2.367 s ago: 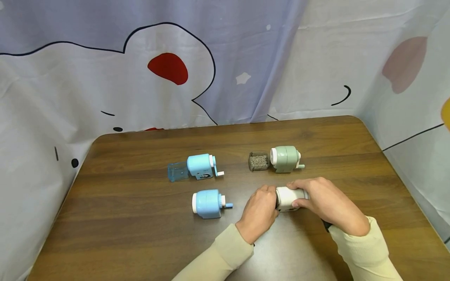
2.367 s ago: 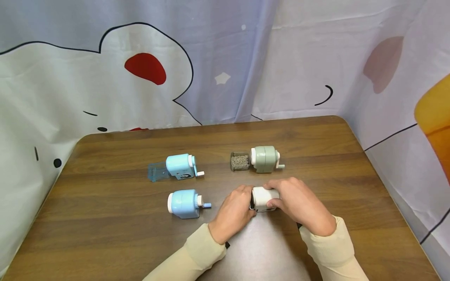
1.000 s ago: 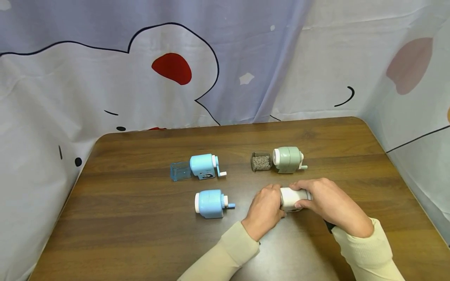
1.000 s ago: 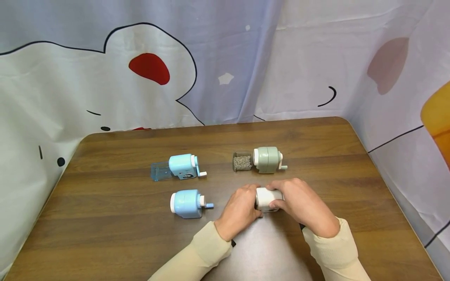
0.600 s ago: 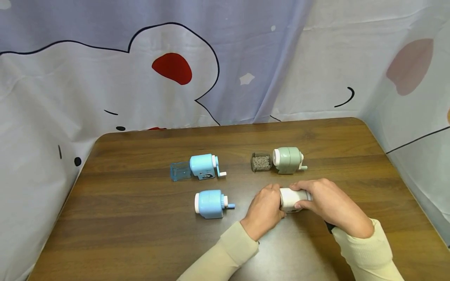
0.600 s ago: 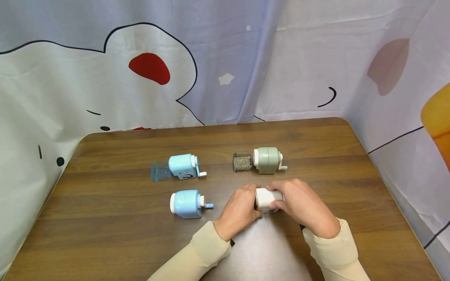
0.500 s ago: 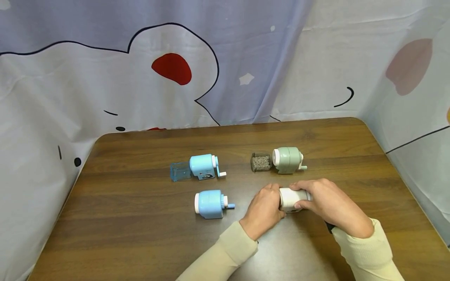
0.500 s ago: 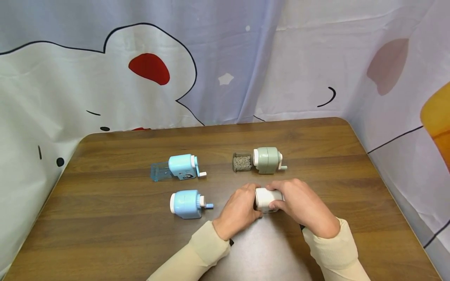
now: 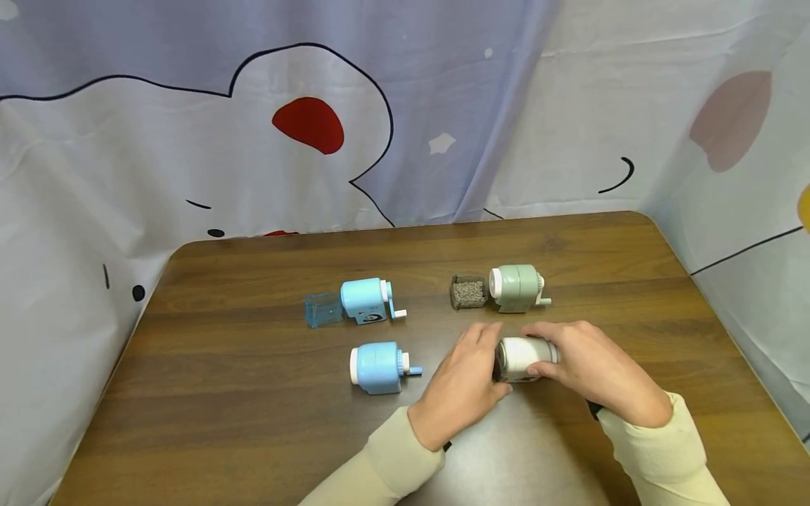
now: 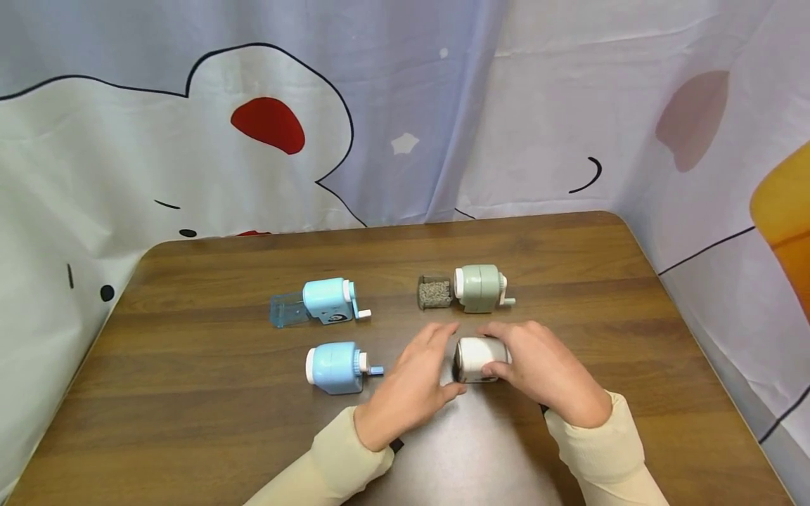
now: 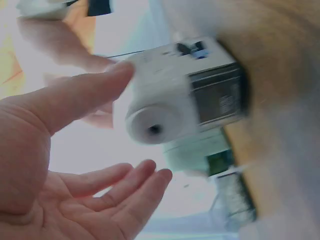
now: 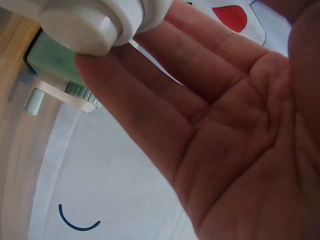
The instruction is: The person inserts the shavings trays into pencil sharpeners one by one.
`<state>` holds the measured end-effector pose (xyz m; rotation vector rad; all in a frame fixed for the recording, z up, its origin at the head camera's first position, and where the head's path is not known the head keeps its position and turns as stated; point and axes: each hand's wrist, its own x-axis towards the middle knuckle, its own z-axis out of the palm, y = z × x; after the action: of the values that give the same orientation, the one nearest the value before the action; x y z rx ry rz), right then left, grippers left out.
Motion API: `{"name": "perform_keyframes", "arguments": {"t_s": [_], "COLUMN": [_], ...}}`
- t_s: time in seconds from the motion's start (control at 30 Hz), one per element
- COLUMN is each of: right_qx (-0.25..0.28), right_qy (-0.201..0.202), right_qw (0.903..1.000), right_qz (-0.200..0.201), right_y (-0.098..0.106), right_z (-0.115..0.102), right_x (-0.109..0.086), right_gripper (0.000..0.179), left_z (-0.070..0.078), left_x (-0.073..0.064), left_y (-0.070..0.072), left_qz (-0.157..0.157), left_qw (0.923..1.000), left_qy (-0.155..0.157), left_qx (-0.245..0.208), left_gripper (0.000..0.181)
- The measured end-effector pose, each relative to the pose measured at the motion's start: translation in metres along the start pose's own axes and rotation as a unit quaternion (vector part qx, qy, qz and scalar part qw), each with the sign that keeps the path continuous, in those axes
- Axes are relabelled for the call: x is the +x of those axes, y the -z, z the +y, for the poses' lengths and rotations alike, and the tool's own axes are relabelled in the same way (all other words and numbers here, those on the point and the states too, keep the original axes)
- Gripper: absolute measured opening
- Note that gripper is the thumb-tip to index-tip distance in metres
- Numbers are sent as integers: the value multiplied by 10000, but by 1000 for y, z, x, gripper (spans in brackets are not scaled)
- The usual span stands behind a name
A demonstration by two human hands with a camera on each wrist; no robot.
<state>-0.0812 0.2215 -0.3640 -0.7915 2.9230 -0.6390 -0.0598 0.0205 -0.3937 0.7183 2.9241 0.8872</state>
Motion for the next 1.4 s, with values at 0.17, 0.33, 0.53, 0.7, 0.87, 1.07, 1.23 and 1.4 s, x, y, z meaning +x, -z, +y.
{"name": "perform_keyframes", "arguments": {"t_s": [0.17, 0.33, 0.53, 0.7, 0.87, 1.07, 1.23, 1.4], "right_qx": [-42, -119, -322, -482, -596, -866, -923, -984], "right_qy": [119, 191, 376, 577, 590, 350, 318, 298], "right_qw": [9999, 9996, 9987, 9972, 9963, 9950, 9937, 9915], "right_qz": [96, 161, 155, 30, -185, -360, -546, -791], "right_y": [4, 10, 25, 38, 47, 55, 53, 45], "right_z": [0, -7, -28, -46, -57, -66, -72, -75], "right_x": [0, 7, 24, 44, 65, 90, 104, 113], "right_gripper": [48, 45, 42, 46, 48, 53, 57, 59], "left_z": [0, -9, -35, -64, -101, -164, -213, -244], "left_x": [-14, -23, -30, -38, -43, -34, -28, -24], "left_y": [28, 59, 100, 134, 158, 167, 165, 155], "left_qz": [409, 894, 1224, 1577, 1847, 1461, 699, -458], "left_qw": [9975, 9903, 9870, 9837, 9791, 9808, 9849, 9875], "left_qy": [-465, -823, -728, -331, 251, 1013, 1475, 1508], "left_qx": [-342, -676, -745, -804, -817, -802, -578, -3], "left_gripper": [72, 62, 55, 52, 49, 56, 76, 95]}}
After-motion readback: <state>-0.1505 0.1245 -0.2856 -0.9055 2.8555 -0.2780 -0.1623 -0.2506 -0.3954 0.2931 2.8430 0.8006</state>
